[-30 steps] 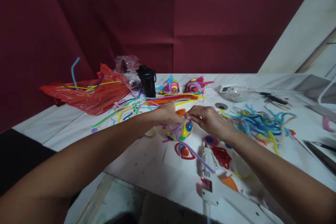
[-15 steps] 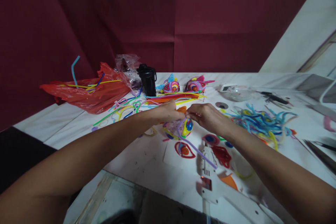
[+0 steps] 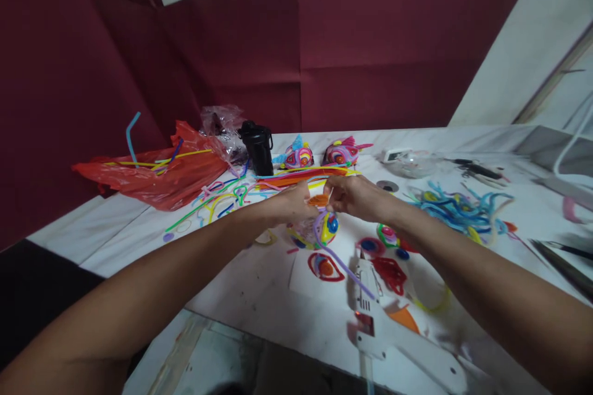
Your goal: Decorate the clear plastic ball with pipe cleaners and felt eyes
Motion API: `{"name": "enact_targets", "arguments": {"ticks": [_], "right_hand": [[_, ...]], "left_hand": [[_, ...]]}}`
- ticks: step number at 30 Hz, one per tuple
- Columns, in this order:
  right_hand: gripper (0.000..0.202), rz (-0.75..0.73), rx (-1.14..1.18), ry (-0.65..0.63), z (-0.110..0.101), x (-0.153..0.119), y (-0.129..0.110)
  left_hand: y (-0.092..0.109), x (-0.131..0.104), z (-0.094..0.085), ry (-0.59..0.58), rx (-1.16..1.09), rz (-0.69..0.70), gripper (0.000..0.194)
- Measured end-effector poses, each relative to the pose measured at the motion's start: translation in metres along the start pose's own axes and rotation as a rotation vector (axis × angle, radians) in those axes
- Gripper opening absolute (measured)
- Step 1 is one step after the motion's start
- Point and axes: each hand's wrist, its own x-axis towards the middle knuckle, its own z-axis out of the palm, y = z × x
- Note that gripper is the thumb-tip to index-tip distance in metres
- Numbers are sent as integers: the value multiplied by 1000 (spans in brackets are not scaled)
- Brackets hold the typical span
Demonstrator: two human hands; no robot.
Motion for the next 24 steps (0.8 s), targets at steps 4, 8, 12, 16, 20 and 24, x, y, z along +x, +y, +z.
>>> {"name": "enact_targets", "arguments": {"ticks": [4,8,12,16,20,24], "right_hand": [[19,-25,3,-46,-7,10,0],[18,-62,-1,-64,-11,15,2],[12,-69,13,-108,-11,14,6],[13,-55,26,-111,-11,14,9],[11,-45,42,-112,-10,15,10],[13,-26,52,-113,-10,16,10]], "left_hand": [[-3,3,2,-8,-19,34,37],[-3,4,1,3,0,49,36],[-5,3,-2,43,127,74,34],[-14,-2,0,112,179,156,43],[-23,-18,16,534,316,389,41],[-26,-38,35,735,475,481,29]]}}
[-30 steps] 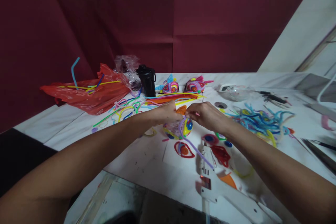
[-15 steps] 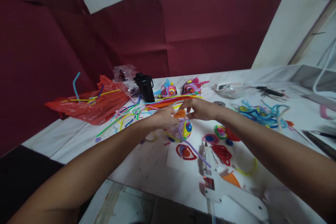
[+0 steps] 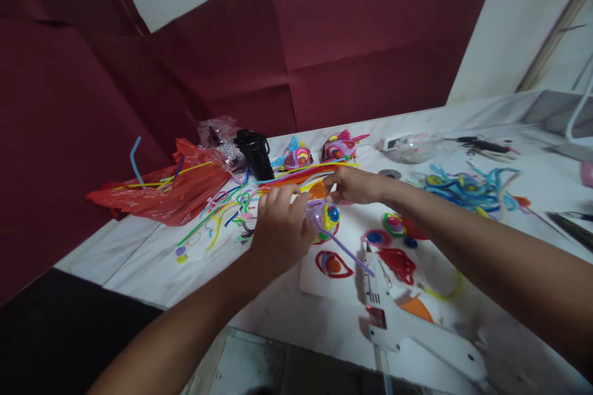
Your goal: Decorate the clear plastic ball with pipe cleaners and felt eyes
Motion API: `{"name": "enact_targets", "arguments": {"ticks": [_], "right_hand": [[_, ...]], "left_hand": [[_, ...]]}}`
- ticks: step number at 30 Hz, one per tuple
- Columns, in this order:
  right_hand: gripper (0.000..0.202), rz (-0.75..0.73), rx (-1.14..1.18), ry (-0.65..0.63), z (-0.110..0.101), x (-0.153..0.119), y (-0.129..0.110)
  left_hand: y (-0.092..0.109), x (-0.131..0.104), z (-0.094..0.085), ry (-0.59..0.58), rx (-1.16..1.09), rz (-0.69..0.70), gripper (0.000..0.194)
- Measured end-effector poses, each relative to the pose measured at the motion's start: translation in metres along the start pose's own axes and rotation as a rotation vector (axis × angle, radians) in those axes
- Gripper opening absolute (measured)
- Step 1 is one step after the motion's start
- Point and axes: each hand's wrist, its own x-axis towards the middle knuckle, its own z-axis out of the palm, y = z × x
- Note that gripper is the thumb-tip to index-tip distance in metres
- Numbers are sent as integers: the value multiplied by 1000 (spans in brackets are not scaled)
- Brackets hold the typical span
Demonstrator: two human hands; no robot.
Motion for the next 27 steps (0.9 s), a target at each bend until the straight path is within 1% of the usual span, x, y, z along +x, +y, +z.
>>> {"name": "enact_targets", "arguments": {"ticks": [3,6,11,13,19,24,25,27], "right_hand": [[16,12,6,-2,0,0,-1],[15,27,9,-9,0,0,-2],[12,48,9,-14,-1,-1,-2],[13,51,11,-14,-2,-2,-3],[13,68,26,-27,-3,-4,-7],[9,84,26,-50,-5,-4,-6],[8,87,27,-55,-5,-4,-6],[7,94,32,-66,-6,-4,-5]], "left_hand": [[5,-10,4,-23,6,29,36],[5,-13,12,-46,15,64,40],[6,-16,19,-34,19,91,22],[7,-17,21,3,-7,107,20],[6,-21,31,183,-89,207,17],[7,-21,37,352,-115,326,13],[7,-21,37,369,-113,347,11],[8,-21,37,367,-95,373,10]]}}
